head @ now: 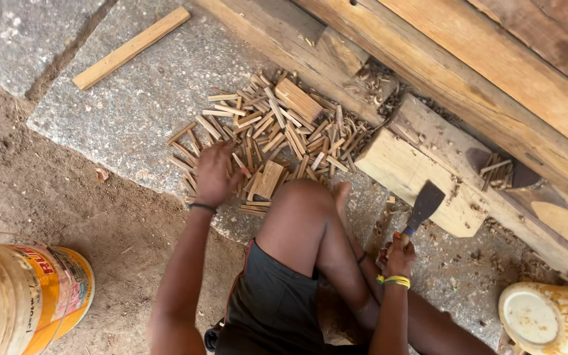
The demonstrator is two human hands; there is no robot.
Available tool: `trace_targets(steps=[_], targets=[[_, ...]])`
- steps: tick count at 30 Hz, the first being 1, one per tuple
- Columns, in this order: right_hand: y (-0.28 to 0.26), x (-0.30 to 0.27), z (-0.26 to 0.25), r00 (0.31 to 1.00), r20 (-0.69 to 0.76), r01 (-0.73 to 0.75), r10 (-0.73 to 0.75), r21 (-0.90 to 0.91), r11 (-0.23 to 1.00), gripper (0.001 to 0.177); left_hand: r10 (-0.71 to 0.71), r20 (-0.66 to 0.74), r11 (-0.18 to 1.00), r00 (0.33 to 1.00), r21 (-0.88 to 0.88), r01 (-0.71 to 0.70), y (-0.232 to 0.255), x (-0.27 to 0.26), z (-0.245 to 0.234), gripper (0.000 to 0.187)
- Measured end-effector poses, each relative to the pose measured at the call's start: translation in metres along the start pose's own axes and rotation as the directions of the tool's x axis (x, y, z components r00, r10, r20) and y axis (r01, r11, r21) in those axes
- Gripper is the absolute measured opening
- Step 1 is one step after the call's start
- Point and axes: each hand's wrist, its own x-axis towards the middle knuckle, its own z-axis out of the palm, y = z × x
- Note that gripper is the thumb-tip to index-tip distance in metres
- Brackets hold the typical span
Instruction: The person sits on the floor and uses a chisel to carve small wooden pieces on a wooden block. They repeatedly pick up pieces, position them, and strike the chisel to shape the wood, creating a pile of carved pieces.
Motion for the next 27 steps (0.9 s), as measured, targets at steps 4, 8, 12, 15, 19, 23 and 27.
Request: trace_targets(steps=[4,8,12,15,19,23,27], targets=[[-0.006,-0.008,0.005,1.000,-0.009,-0.021,0.021,0.006,1.000,0.018,0.121,0.163,0.983,0.979,0.120,-0.141,0.000,0.005,0.018,0.062],[-0.009,-0.008,0.002,0.999,-0.043,-0.018,0.016,-0.042,0.999,0.020,-0.001,0.192,0.998,0.981,0.067,-0.012,-0.025,0.001,0.040,0.053],[-0.007,-0.007,0.004,1.000,-0.028,-0.009,0.008,-0.053,0.999,0.016,-0.027,0.157,1.000,0.987,0.007,0.026,-0.063,0.000,0.045,0.031],[-0.004,-0.004,0.005,0.999,-0.039,-0.024,0.021,-0.076,0.997,0.018,-0.062,0.091,0.995,0.994,-0.070,0.068,-0.065,0.012,0.045,0.031],[-0.004,-0.002,0.004,1.000,0.000,0.001,-0.001,-0.088,0.996,0.022,-0.008,-0.028,0.995,1.000,-0.097,0.005,-0.040,0.054,0.038,0.035],[-0.003,0.000,0.006,0.999,-0.028,-0.020,0.017,-0.125,0.992,0.020,-0.007,0.048,0.998,0.999,0.066,0.004,-0.014,0.101,0.055,0.037],[0.003,0.003,0.005,0.999,-0.045,-0.017,0.010,-0.146,0.989,0.023,-0.102,0.123,0.989,0.987,0.120,0.087,-0.010,0.113,0.090,0.028]])
